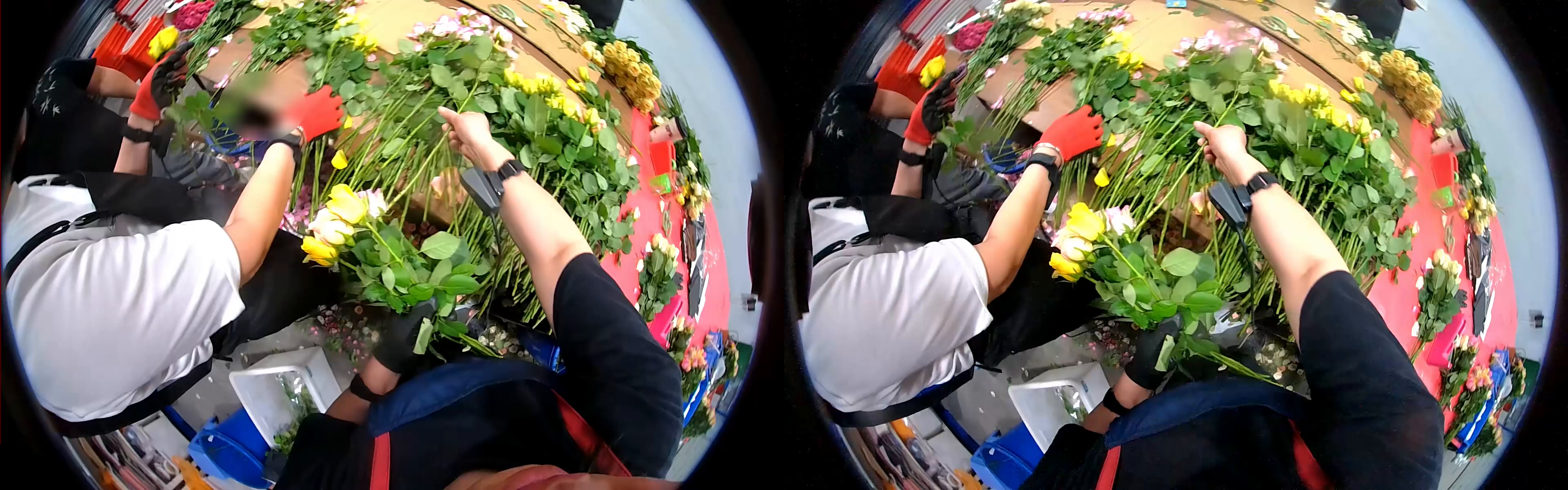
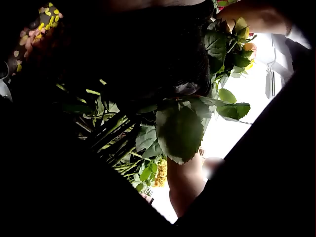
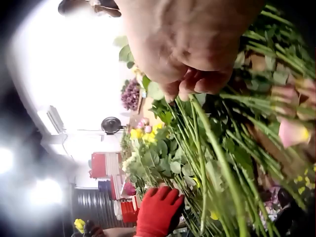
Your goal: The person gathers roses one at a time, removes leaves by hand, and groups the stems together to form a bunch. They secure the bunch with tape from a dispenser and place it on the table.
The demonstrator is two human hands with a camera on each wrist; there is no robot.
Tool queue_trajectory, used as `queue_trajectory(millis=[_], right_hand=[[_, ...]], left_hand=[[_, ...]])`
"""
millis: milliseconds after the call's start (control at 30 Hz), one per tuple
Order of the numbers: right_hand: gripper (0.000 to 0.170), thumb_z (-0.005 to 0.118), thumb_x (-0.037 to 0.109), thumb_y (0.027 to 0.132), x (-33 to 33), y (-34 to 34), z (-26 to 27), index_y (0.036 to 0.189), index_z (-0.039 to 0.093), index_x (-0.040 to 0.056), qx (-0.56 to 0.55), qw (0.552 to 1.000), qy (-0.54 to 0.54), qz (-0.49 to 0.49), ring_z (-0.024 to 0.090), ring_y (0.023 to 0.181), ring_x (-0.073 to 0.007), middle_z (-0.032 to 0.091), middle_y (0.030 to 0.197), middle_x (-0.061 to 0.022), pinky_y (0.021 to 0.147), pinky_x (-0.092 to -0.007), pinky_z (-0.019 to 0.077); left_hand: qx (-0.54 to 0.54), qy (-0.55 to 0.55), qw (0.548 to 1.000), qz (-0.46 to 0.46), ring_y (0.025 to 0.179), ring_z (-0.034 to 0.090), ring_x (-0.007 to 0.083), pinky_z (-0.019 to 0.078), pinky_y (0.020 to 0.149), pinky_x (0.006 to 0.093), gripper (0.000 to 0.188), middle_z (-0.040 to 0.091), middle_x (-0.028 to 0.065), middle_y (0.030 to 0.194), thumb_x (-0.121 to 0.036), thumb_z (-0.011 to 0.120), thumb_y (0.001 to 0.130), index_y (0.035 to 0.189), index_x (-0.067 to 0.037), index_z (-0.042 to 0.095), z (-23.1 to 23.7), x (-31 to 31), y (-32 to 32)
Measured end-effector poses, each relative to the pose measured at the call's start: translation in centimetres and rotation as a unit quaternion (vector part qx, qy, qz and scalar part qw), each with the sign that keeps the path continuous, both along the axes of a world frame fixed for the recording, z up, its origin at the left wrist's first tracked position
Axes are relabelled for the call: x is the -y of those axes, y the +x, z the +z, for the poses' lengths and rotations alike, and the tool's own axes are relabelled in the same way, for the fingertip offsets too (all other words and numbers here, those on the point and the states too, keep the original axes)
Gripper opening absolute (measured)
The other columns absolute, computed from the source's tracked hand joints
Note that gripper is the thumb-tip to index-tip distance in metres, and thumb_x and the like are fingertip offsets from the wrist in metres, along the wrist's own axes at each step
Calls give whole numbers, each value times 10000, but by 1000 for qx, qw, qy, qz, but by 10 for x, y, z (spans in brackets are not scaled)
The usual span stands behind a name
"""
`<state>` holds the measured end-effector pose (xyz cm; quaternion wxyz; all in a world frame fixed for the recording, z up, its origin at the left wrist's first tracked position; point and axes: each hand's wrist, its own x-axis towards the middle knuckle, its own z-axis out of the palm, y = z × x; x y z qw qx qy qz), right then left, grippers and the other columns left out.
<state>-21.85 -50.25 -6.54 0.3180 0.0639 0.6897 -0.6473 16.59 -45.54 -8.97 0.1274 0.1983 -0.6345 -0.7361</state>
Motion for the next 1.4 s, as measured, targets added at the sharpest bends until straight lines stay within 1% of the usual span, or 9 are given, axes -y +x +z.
queue_trajectory(millis=[167, 233, 333, 533, 667, 800, 1000, 1267, 1400], right_hand=[[291, 719, 268, 797, 40, -5, -43, 673, 598, 34, -40, 985, 165, 26, 487, 422, -139, 584, 591, -55, 394, -285, 399], [226, 685, 232, 810, 39, -11, -44, 764, 607, 25, -26, 981, 194, 16, 524, 467, -142, 609, 644, -68, 414, -292, 413], [192, 612, 207, 869, 6, -1, -10, 895, 605, 16, -56, 998, 29, -29, 546, 527, -138, 629, 726, -66, 447, -285, 423], [233, 540, 208, 938, -111, 32, 92, 1028, 594, -1, -164, 982, 26, 85, 500, 496, -98, 547, 645, -6, 456, -233, 402], [221, 502, 191, 965, -194, 85, 104, 1063, 595, 16, -131, 985, 45, 105, 468, 482, -81, 525, 637, 16, 443, -218, 375], [221, 507, 189, 969, -268, 150, 110, 1077, 605, 23, -98, 981, 34, 161, 433, 491, -51, 498, 619, 37, 449, -199, 347], [221, 517, 180, 968, -341, 240, 91, 1035, 647, 15, 33, 968, -35, 246, 429, 511, -42, 517, 633, 29, 479, -187, 351], [189, 523, 145, 946, -452, 310, 64, 901, 649, 12, -48, 972, 25, 227, 433, 510, -48, 498, 588, 36, 475, -213, 348], [184, 541, 124, 907, -508, 330, 89, 802, 621, -4, -184, 964, 44, 187, 464, 517, -71, 516, 587, 3, 476, -241, 371]], left_hand=[[50, 316, 944, 76, 923, 597, 231, 460, 828, 336, 221, 617, 115, 1016, -35, 591, 863, 1081, -1, 604, 10, 3, 0], [-27, 169, 984, 46, 932, 585, 160, 461, 819, 299, 219, 611, 63, 1036, -58, 590, 882, 1089, 11, 595, 4, 8, 4], [-3, 378, 920, 101, 934, 580, 141, 456, 826, 275, 233, 608, 43, 1048, -69, 587, 894, 1116, 2, 583, 22, 15, -1], [-74, 66, 994, 47, 1047, 581, 211, 429, 926, 310, 327, 611, 101, 1110, -8, 581, 852, 1177, 14, 559, -16, 7, 0], [-39, 238, 970, -14, 1139, 546, 273, 406, 981, 342, 441, 574, 154, 1209, 15, 595, 800, 1237, -8, 539, -51, 3, -19], [-49, 249, 965, -61, 858, 643, 216, 547, 759, 374, 280, 630, 68, 975, -257, 519, 959, 1167, -73, 555, -20, -12, -51], [-113, 597, 781, -142, 975, 612, 234, 516, 842, 396, 351, 598, 88, 1138, -264, 487, 965, 1244, -53, 520, -5, -48, -83], [-10, 577, 807, -130, 1148, 547, 269, 450, 1000, 386, 413, 521, 141, 1298, -267, 379, 999, 1334, -35, 446, 38, -124, -48], [68, 466, 872, -131, 1045, 603, 180, 502, 899, 321, 444, 608, 79, 1186, -315, 526, 950, 1299, -42, 495, 124, -174, -41]])
